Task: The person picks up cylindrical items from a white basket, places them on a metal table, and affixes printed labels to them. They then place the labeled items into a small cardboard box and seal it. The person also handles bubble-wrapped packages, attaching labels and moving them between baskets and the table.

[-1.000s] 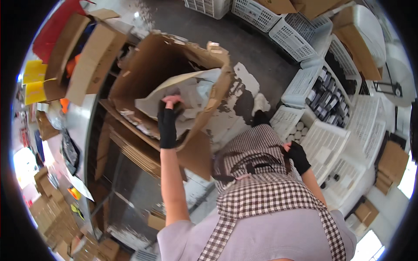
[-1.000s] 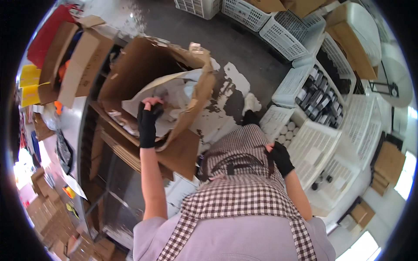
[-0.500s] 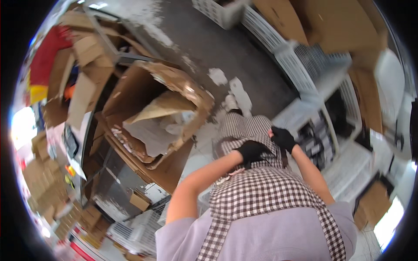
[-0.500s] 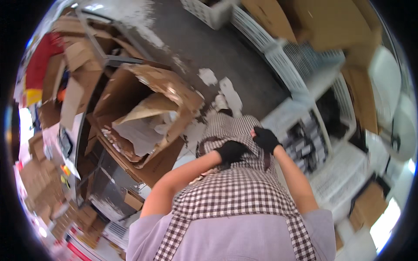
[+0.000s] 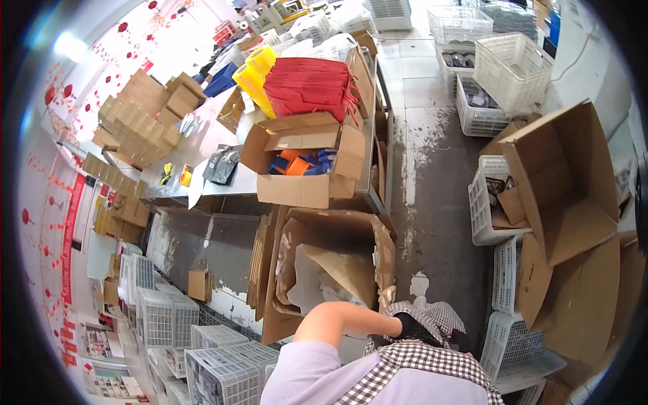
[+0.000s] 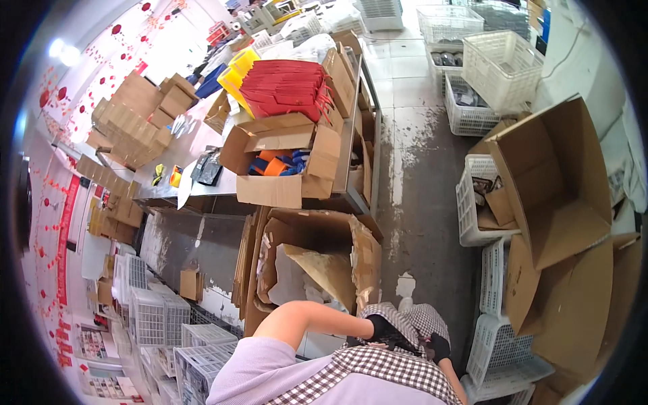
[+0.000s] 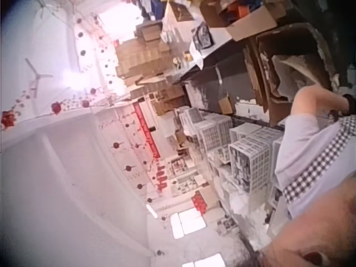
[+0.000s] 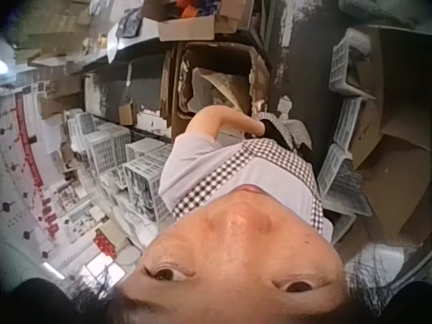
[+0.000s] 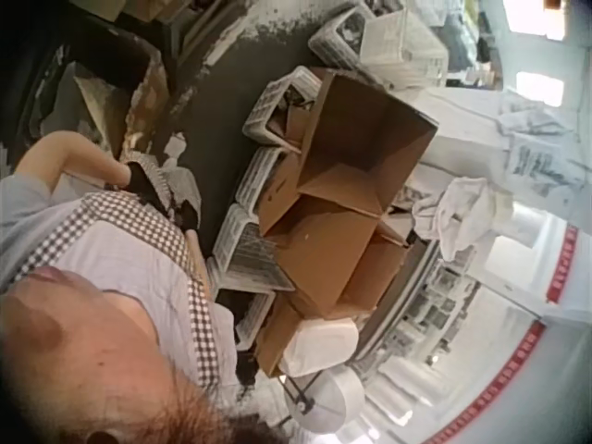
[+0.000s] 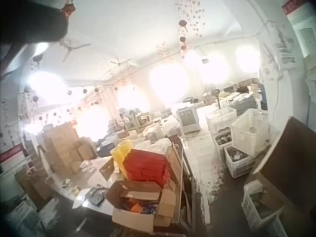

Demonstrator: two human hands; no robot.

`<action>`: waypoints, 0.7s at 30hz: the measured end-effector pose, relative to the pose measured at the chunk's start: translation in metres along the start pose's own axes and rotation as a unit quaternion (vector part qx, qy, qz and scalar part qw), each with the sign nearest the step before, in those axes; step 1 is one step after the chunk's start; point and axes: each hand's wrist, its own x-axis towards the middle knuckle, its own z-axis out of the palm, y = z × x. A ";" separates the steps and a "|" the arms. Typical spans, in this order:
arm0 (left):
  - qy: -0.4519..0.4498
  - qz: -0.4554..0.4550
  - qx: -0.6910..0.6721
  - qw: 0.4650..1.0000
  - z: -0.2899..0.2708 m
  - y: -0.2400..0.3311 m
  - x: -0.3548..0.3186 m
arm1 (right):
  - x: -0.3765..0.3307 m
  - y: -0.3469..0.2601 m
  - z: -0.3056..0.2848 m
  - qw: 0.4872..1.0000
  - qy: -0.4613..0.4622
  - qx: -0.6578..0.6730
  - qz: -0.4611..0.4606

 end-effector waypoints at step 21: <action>0.710 -0.227 -0.359 0.562 -0.123 0.076 -0.113 | 0.197 -0.048 -0.200 0.948 -0.214 -0.175 -0.161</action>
